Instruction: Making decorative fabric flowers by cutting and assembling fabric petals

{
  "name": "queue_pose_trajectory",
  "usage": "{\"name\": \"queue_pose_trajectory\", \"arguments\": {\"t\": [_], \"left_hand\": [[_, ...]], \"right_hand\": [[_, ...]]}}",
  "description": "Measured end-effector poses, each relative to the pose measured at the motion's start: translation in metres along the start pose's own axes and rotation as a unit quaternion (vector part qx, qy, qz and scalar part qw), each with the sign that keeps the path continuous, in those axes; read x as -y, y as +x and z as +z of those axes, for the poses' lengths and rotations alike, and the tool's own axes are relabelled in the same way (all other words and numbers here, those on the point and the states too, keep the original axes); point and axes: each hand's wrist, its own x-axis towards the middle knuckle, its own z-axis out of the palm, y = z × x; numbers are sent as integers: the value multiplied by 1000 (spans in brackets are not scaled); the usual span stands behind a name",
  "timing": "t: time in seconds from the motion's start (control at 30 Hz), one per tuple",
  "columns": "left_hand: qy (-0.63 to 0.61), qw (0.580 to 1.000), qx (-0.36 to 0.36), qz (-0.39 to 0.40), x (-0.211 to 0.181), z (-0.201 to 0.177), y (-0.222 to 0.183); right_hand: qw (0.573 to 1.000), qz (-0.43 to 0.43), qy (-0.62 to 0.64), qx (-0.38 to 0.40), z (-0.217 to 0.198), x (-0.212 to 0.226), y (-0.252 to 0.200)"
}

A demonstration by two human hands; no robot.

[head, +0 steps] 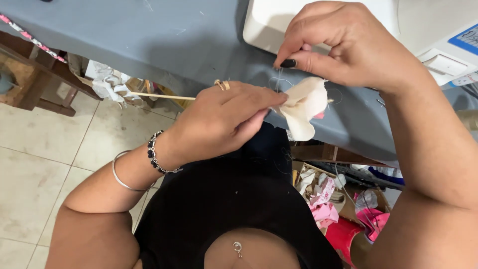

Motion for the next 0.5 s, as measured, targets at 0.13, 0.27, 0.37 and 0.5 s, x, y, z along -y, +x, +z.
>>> {"name": "queue_pose_trajectory", "arguments": {"t": [0.13,0.27,0.37,0.5], "left_hand": [[-12,1000,-25,6,1,3,1],[6,995,-95,-19,-2,2,6],[-135,967,-121,-177,-5,-1,9],[-377,874,-171,-256,1,5,12]], "right_hand": [[999,6,7,-35,6,-3,-10],[995,-17,21,-97,33,-26,-33],[982,-16,64,-176,65,-44,-50],[958,-83,17,-274,76,-38,-46]]}}
